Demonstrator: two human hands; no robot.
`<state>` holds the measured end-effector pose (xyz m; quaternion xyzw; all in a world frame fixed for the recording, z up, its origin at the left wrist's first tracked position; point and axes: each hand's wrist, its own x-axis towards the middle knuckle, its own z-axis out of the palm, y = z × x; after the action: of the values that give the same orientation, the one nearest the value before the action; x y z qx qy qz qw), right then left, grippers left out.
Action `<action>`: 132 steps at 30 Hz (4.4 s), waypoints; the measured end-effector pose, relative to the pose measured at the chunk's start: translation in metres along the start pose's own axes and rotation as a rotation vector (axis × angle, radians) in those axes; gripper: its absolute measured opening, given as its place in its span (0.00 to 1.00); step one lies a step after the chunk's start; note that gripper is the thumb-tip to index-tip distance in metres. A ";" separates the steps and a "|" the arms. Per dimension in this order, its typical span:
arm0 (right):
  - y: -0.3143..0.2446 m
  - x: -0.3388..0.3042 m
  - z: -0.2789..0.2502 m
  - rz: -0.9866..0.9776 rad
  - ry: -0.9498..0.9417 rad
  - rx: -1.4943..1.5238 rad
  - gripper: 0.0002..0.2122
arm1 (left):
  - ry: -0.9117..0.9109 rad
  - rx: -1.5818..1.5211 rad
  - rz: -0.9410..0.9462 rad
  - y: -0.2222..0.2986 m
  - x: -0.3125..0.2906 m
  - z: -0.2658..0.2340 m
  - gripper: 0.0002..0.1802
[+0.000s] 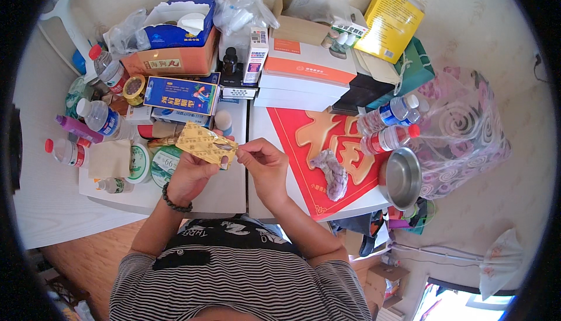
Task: The person organizes a cluttered white cabinet surface in a bedroom. They wipe the surface with a cloth, move a mosquito racket, and handle various items including bottles, jars, and boxes. The person opens a tin can, inspects a blister pack, and rearranges items on the cabinet.
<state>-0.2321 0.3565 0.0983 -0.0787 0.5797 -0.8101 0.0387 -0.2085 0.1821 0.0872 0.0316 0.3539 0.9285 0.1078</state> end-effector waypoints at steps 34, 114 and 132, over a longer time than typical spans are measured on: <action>-0.037 0.013 0.008 -0.279 -0.237 -0.742 0.13 | 0.017 -0.012 -0.033 0.002 -0.008 -0.003 0.40; -0.001 0.020 0.073 -0.205 -0.408 -0.384 0.06 | 0.787 0.286 0.319 0.145 -0.233 -0.055 0.29; -0.003 0.009 0.023 -0.219 -0.387 -0.430 0.06 | 1.243 0.670 0.408 0.171 -0.270 -0.314 0.31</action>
<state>-0.2372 0.3339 0.1090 -0.2998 0.7077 -0.6383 0.0432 -0.0179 -0.2063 -0.0294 -0.4045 0.6015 0.6186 -0.3030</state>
